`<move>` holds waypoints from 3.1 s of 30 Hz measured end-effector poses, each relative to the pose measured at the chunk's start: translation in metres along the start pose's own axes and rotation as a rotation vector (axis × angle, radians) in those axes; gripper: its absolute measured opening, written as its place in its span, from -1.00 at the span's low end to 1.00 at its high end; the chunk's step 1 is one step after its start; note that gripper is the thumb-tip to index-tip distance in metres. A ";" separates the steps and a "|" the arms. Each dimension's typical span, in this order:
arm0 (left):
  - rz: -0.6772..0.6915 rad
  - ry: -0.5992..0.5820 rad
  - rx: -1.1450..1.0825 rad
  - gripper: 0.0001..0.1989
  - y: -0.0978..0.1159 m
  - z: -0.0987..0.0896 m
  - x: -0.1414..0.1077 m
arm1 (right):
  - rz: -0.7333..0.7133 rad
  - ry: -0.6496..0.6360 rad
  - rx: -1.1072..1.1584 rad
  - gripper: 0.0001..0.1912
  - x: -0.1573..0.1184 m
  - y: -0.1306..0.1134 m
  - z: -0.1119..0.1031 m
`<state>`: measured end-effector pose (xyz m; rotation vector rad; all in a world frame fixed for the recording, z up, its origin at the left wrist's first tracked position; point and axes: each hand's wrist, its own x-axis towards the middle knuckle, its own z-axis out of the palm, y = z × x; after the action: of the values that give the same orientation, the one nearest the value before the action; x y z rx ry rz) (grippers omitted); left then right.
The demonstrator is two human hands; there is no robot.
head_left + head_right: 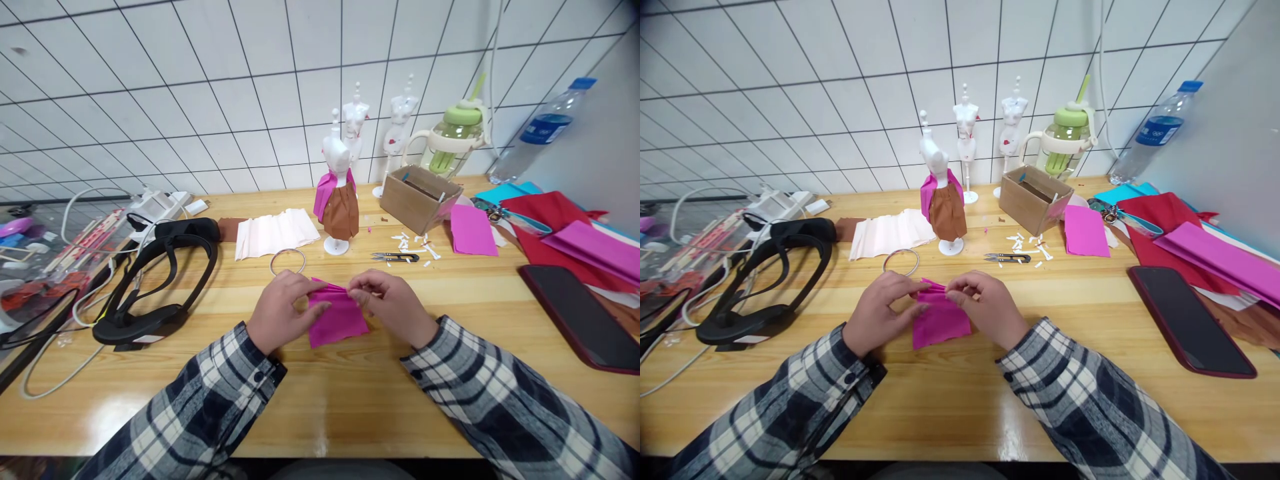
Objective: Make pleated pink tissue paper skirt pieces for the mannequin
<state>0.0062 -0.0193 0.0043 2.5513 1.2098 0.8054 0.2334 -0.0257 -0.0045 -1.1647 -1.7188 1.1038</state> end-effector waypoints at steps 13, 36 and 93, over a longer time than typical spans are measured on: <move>-0.058 -0.175 0.121 -0.29 -0.005 0.016 0.001 | -0.032 0.020 -0.369 -0.10 0.011 0.028 0.008; -0.492 -0.181 -0.526 -0.71 0.013 0.015 0.003 | 0.233 0.002 0.306 -0.08 -0.002 0.006 0.024; -0.450 -0.199 -0.583 -0.72 0.013 0.009 0.005 | -0.124 0.049 -0.074 -0.72 -0.005 0.001 0.012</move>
<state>0.0225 -0.0237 0.0035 1.7613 1.1981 0.6545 0.2236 -0.0329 -0.0102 -1.1054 -1.7822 0.9369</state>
